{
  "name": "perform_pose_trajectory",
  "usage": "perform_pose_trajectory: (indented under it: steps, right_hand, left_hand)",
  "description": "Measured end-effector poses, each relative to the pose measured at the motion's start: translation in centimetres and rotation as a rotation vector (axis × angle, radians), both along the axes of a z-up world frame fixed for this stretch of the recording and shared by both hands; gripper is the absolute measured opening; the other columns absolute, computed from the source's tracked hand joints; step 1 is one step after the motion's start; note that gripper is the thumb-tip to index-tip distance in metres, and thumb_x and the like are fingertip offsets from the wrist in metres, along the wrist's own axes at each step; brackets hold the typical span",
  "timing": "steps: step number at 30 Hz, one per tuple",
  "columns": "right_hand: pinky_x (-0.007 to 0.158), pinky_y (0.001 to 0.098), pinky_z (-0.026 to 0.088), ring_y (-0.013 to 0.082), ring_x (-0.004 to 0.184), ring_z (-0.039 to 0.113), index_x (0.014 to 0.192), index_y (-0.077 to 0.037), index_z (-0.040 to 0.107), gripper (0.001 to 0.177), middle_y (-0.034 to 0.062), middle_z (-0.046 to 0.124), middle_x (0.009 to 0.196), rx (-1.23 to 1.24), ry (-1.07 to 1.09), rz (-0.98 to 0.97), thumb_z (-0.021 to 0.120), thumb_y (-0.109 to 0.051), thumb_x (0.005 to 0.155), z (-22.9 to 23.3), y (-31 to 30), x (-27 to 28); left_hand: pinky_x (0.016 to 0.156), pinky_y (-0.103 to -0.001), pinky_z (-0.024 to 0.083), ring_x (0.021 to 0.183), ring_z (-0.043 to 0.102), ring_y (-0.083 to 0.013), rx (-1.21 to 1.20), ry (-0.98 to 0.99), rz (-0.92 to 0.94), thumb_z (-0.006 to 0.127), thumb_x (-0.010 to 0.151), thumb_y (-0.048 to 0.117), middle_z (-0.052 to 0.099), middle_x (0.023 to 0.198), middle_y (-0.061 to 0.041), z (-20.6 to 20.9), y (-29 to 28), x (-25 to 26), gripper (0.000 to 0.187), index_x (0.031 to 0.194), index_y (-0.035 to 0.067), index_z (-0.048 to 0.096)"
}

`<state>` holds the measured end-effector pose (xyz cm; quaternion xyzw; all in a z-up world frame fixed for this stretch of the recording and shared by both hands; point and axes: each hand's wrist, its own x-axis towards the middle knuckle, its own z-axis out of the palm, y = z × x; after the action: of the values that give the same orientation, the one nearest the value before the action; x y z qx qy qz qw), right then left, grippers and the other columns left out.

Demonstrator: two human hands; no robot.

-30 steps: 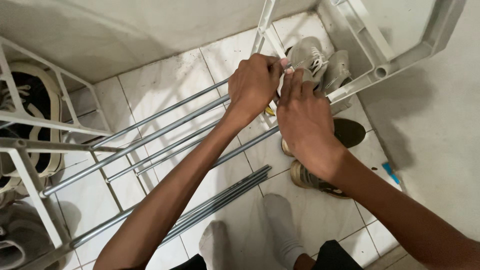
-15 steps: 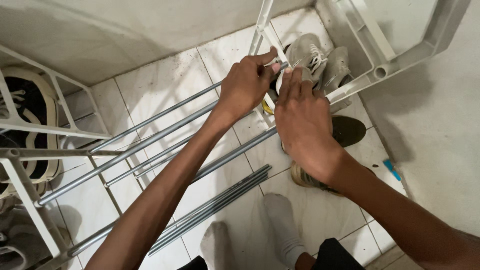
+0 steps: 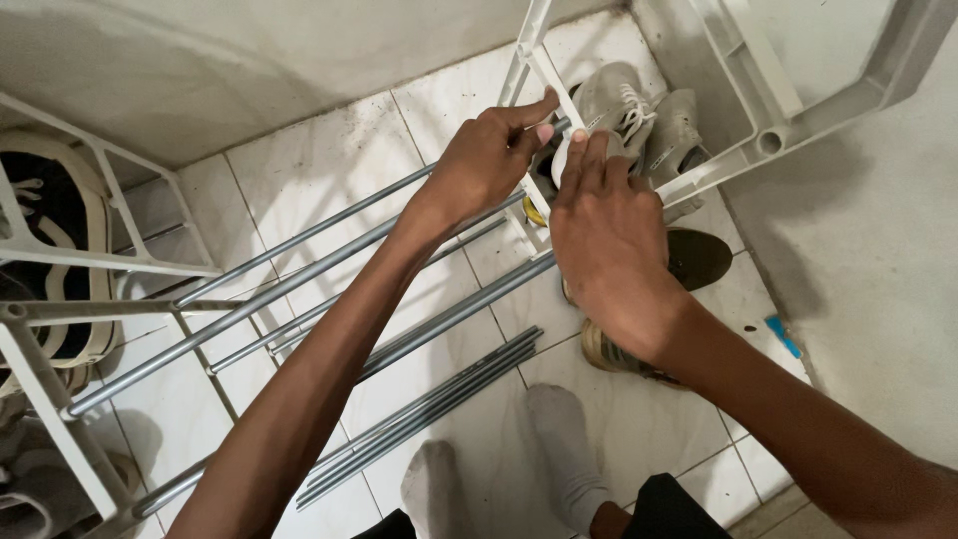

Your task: The person assembles a metal shoe rack by inserting multiple metal rods into the side frames. The person picks up rods from the floor and slides them into the rack slots one by one.

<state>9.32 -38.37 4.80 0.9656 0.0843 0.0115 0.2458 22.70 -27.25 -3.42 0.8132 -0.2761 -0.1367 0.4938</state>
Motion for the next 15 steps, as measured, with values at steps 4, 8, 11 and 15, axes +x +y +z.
perform_pose_trajectory:
  steps: [4,8,11,15]
  right_hand:
    - [0.067,0.0302,0.058,0.0289,0.094,0.065,0.138,0.021,0.047,0.083,0.0369,0.057,0.13,-0.006,-0.063,0.041,0.076,-0.008,0.066,0.01,-0.06,-0.12]
    - [0.064,0.0288,0.058,0.027,0.092,0.064,0.141,0.023,0.044,0.084,0.0349,0.058,0.125,-0.013,0.016,0.009,0.075,-0.006,0.069,0.15,-0.02,-0.08]
    - [0.06,0.0284,0.057,0.0263,0.09,0.063,0.14,0.023,0.045,0.084,0.0314,0.06,0.119,0.005,-0.011,0.005,0.075,-0.006,0.068,0.17,0.11,-0.05]
    - [0.063,0.0274,0.057,0.0254,0.089,0.063,0.138,0.021,0.046,0.087,0.0352,0.058,0.125,-0.02,-0.035,0.025,0.076,-0.007,0.061,0.1,0.06,0.07]
  left_hand:
    - [0.073,-0.031,0.052,0.07,0.058,-0.0133,0.003,0.043,-0.034,0.056,0.104,0.029,0.075,0.083,-0.013,0.15,-0.07,0.43,0.042,0.145,0.019,0.058]
    - [0.076,-0.028,0.053,0.074,0.058,-0.008,-0.093,0.061,-0.092,0.057,0.105,0.028,0.075,0.086,-0.005,-0.04,0.04,0.68,0.043,0.147,0.018,0.055]
    - [0.074,-0.029,0.051,0.071,0.048,-0.0109,-0.095,0.092,-0.11,0.058,0.105,0.025,0.06,0.078,-0.007,-0.23,0.18,0.31,0.048,0.152,0.017,0.051]
    - [0.075,-0.027,0.05,0.07,0.052,-0.0087,-0.064,0.072,-0.1,0.056,0.104,0.023,0.063,0.075,-0.001,0.11,0.22,0.08,0.048,0.152,0.019,0.05]
